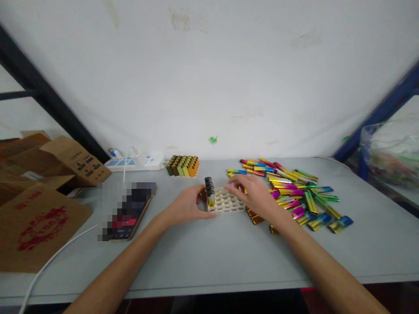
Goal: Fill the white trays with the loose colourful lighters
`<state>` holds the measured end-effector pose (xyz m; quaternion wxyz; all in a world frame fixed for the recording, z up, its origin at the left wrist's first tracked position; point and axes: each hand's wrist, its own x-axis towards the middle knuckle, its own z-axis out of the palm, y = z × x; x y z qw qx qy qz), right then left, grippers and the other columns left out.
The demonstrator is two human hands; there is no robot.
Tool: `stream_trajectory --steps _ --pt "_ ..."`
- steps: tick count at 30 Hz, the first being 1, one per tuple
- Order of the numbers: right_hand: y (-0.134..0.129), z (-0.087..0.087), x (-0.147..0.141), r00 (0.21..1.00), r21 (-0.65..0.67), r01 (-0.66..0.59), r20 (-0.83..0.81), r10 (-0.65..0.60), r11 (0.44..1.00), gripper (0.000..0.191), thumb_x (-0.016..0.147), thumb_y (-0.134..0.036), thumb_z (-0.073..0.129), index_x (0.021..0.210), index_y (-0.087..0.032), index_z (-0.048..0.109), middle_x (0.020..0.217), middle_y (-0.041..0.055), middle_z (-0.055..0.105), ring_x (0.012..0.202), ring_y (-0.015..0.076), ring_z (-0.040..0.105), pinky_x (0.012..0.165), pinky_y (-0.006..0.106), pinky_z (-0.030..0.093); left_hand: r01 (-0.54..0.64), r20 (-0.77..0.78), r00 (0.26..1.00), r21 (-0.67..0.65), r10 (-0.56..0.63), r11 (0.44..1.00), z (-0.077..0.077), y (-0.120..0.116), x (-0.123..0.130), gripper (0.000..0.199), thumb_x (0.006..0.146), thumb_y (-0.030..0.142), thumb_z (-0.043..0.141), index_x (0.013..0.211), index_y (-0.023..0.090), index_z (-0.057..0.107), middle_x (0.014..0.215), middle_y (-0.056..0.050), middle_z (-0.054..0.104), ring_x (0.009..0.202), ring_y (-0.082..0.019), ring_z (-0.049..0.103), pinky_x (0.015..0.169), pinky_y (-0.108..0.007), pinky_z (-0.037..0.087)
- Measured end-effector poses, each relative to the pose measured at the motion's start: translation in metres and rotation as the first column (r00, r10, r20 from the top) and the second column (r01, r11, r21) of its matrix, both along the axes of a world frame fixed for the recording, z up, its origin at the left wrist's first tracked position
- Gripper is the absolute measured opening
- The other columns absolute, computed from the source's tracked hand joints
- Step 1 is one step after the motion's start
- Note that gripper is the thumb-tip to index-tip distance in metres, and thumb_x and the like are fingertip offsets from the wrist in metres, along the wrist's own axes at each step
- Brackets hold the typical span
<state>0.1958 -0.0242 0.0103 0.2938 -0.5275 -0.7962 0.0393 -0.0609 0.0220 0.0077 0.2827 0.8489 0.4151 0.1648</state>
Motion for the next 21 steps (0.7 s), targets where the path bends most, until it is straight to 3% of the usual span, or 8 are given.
stream_trajectory --steps 3,7,17,21 --pt "0.009 0.000 0.051 0.992 -0.046 0.065 0.108 -0.060 0.997 0.021 0.106 -0.034 0.062 0.105 -0.018 0.076 0.111 0.0135 0.078 0.107 0.0309 0.071 0.097 0.044 0.052 -0.005 -0.028 1.000 -0.009 0.005 1.000 0.002 0.000 0.000 0.055 0.065 0.058 0.090 0.094 0.018 0.066 0.089 -0.004 0.067 0.077 -0.023 0.058 0.067 -0.033 0.043" --pt "0.014 -0.001 0.096 0.985 -0.267 0.032 0.170 0.014 0.963 0.024 0.103 -0.037 0.063 0.109 -0.020 0.079 0.119 0.0133 0.078 0.116 0.0331 0.069 0.103 0.047 0.052 -0.009 -0.029 1.000 -0.012 0.008 1.000 0.004 0.000 0.000 0.052 0.067 0.058 0.089 0.092 0.020 0.065 0.090 -0.004 0.067 0.076 -0.022 0.058 0.066 -0.033 0.043" --pt "0.022 0.001 0.102 0.991 -0.421 0.092 0.127 -0.041 0.902 0.034 0.093 -0.050 0.071 0.102 -0.018 0.079 0.110 0.0138 0.077 0.100 0.0309 0.070 0.091 0.042 0.054 0.002 -0.028 1.000 -0.011 -0.002 1.000 0.000 0.002 -0.001 0.054 0.065 0.058 0.090 0.092 0.020 0.064 0.091 -0.005 0.069 0.078 -0.023 0.060 0.067 -0.033 0.045" --pt "0.018 0.003 0.102 0.999 -0.337 0.047 0.006 -0.047 0.940 0.029 0.091 -0.048 0.074 0.099 -0.020 0.077 0.108 0.0111 0.077 0.100 0.0297 0.070 0.090 0.042 0.054 -0.004 -0.020 1.000 -0.023 0.003 1.000 0.000 0.002 -0.001 0.054 0.065 0.058 0.090 0.092 0.020 0.064 0.091 -0.005 0.069 0.078 -0.024 0.061 0.067 -0.033 0.045"
